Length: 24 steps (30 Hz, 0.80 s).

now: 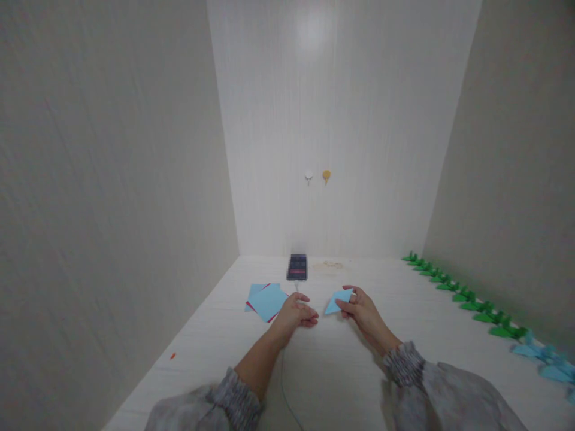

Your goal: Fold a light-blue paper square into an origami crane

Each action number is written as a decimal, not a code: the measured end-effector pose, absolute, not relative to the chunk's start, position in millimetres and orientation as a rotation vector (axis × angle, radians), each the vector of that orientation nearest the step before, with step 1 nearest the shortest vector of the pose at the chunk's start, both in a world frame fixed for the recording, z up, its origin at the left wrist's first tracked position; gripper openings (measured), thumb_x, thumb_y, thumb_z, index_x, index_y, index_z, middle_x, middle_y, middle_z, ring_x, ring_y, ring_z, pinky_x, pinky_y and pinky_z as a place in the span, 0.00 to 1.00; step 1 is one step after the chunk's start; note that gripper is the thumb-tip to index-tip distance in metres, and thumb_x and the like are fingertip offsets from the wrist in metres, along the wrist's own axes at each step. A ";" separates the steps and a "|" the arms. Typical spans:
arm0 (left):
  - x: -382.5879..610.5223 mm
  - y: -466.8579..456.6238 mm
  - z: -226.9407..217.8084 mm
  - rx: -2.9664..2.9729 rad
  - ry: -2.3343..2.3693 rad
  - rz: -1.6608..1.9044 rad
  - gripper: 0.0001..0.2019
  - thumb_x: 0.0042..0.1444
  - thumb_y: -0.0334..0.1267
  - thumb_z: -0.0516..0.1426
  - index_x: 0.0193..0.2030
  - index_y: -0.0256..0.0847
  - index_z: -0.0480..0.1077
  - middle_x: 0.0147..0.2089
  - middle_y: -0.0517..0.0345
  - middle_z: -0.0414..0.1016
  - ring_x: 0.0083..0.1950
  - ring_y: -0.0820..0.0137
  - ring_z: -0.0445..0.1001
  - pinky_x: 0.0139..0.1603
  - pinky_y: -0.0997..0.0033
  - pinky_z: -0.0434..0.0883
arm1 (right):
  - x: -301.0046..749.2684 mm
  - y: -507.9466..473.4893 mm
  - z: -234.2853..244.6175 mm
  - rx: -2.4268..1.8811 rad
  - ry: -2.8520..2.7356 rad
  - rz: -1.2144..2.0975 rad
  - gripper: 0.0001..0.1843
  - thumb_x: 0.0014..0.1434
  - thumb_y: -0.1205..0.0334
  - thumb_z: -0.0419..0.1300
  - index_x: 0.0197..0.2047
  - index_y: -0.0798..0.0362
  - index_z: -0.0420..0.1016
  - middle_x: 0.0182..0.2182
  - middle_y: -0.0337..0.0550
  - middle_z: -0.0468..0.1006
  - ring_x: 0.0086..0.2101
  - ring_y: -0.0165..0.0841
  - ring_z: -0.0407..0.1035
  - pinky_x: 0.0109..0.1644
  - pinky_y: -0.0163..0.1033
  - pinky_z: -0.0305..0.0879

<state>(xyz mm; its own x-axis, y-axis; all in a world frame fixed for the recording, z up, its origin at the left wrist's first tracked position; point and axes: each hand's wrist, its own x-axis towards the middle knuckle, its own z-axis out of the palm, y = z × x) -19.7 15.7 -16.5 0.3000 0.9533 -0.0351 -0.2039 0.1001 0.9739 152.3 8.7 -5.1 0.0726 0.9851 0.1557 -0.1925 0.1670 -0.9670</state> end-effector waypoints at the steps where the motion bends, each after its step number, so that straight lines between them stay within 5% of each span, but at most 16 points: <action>1: -18.5 16.1 -16.2 1.119 0.868 1.040 0.22 0.32 0.36 0.61 0.34 0.36 0.56 0.23 0.57 0.70 0.22 0.72 0.69 0.25 0.72 0.66 | 150.7 7.0 -4.2 -0.968 -1.105 1.149 0.24 0.34 0.63 0.63 0.35 0.53 0.57 0.15 0.28 0.64 0.13 0.23 0.58 0.17 0.29 0.54; 24: -10.4 6.6 -14.5 1.114 0.677 0.951 0.14 0.38 0.41 0.59 0.28 0.33 0.62 0.25 0.55 0.70 0.26 0.74 0.69 0.33 0.71 0.65 | 142.3 10.6 -18.9 -0.931 -1.245 1.174 0.23 0.38 0.60 0.61 0.37 0.54 0.56 0.15 0.30 0.66 0.13 0.23 0.57 0.16 0.29 0.52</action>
<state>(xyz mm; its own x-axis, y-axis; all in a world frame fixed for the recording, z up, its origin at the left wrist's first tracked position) -10.4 6.6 -14.5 0.4545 0.8907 0.0051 -0.2868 0.1410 0.9476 142.3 10.6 -18.9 -0.0554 0.9781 0.2005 -0.1426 0.1910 -0.9712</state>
